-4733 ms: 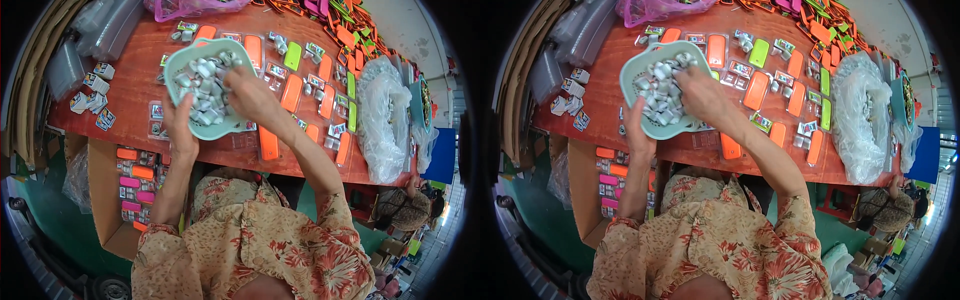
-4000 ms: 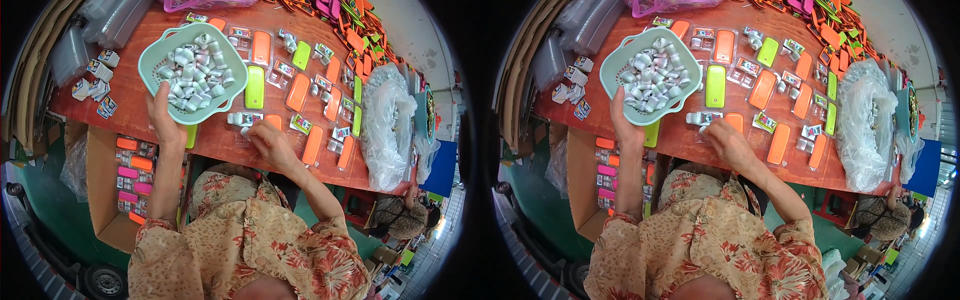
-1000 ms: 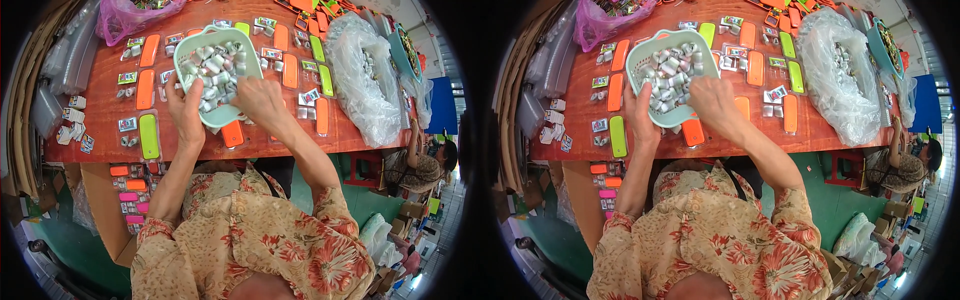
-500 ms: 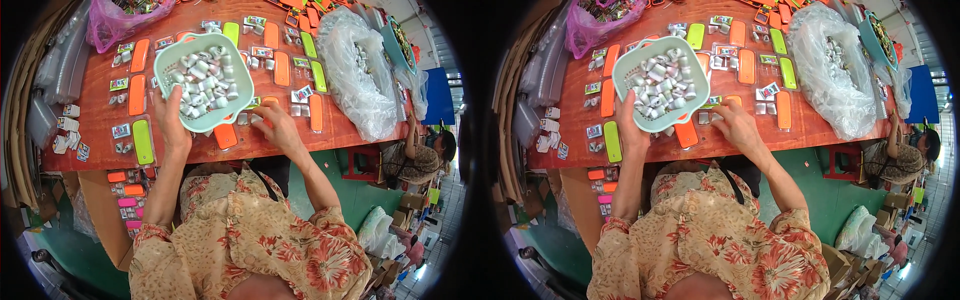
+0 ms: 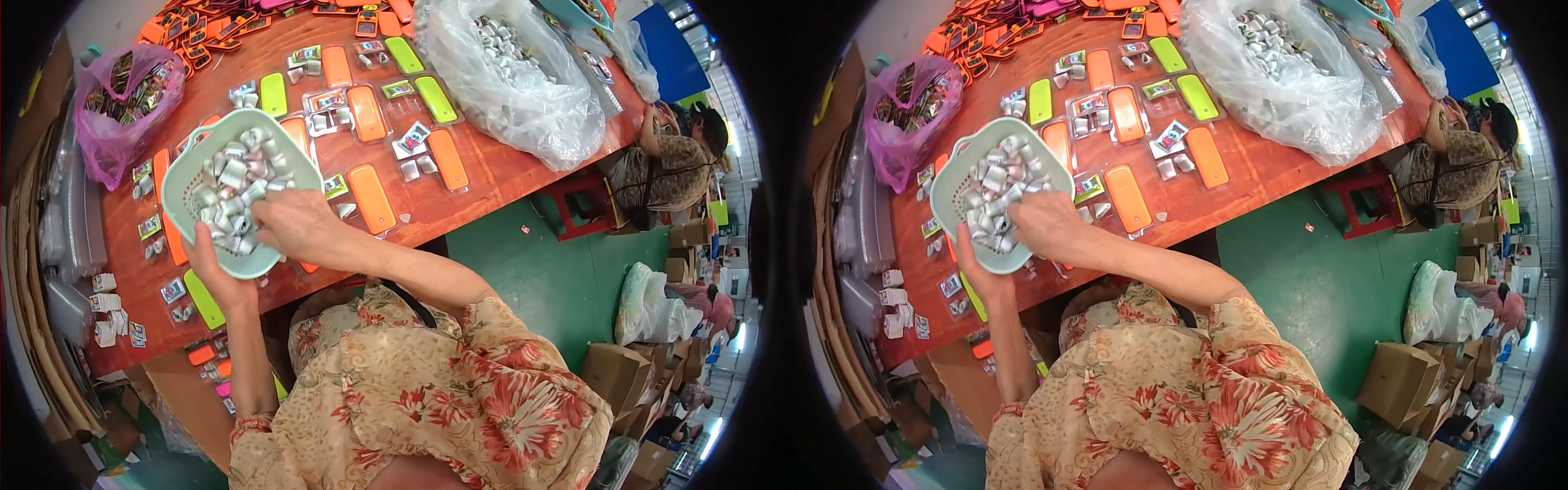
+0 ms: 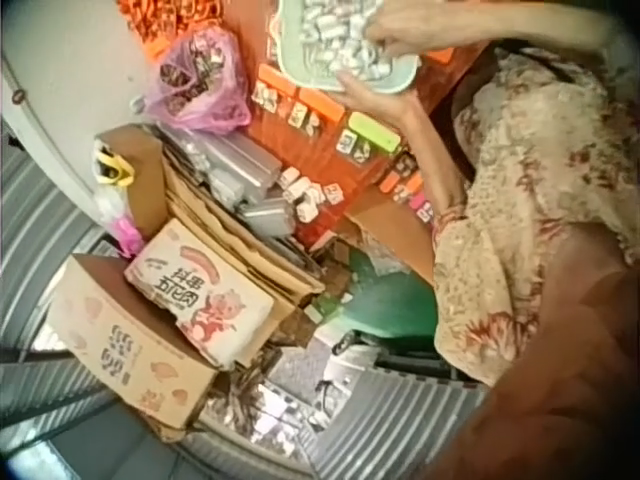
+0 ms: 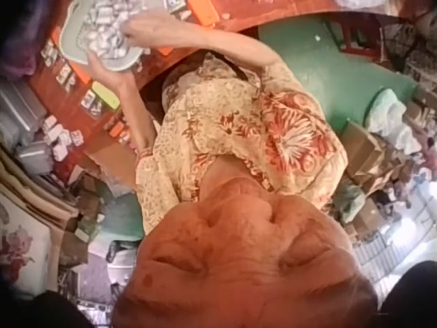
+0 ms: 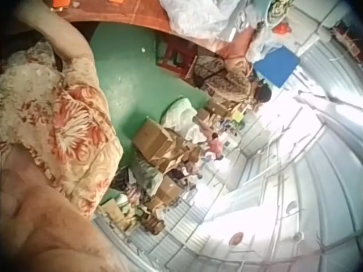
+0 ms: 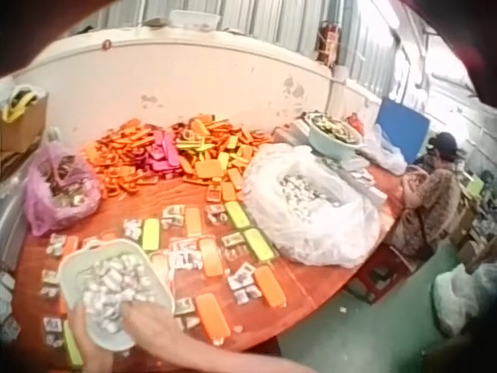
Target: Packaging small electronic components or products into clear cases and then into larger boxes.
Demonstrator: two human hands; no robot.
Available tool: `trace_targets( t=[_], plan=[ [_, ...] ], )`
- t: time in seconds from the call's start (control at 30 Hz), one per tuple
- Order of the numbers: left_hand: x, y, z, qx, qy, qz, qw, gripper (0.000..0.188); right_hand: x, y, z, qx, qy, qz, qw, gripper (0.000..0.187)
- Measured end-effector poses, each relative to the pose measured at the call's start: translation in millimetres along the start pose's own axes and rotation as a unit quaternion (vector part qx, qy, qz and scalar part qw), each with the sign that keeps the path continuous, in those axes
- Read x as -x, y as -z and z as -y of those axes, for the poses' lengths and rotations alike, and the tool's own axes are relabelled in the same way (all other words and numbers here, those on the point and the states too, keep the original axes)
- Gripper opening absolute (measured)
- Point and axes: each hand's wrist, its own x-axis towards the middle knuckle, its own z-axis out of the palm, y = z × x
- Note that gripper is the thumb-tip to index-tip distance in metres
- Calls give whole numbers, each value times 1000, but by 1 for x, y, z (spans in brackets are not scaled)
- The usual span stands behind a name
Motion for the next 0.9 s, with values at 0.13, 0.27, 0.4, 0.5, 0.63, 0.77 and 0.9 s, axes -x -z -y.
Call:
trace_targets(
  t=[0.13,0.27,0.4,0.5,0.63,0.77,0.9],
  plan=[
    [2,2,-1,55,55,22,997,43,19,17,-6,-92,120,-21,988,24],
    [7,-15,-1,106,159,70,979,48,44,50,-11,67,222,23,972,32],
    [15,-59,11,82,207,112,968,47,63,78,-37,200,187,-17,962,28],
    [7,-93,23,127,210,296,923,59,68,127,-52,169,175,-76,967,25],
    [7,-113,36,-32,167,344,924,64,79,195,-88,312,88,-210,922,18],
    [7,-72,34,-244,-93,283,923,37,70,247,-158,386,-16,-248,888,7],
    [30,-33,38,-479,-228,277,801,28,85,279,-246,481,-91,-212,846,9]
  ],
)
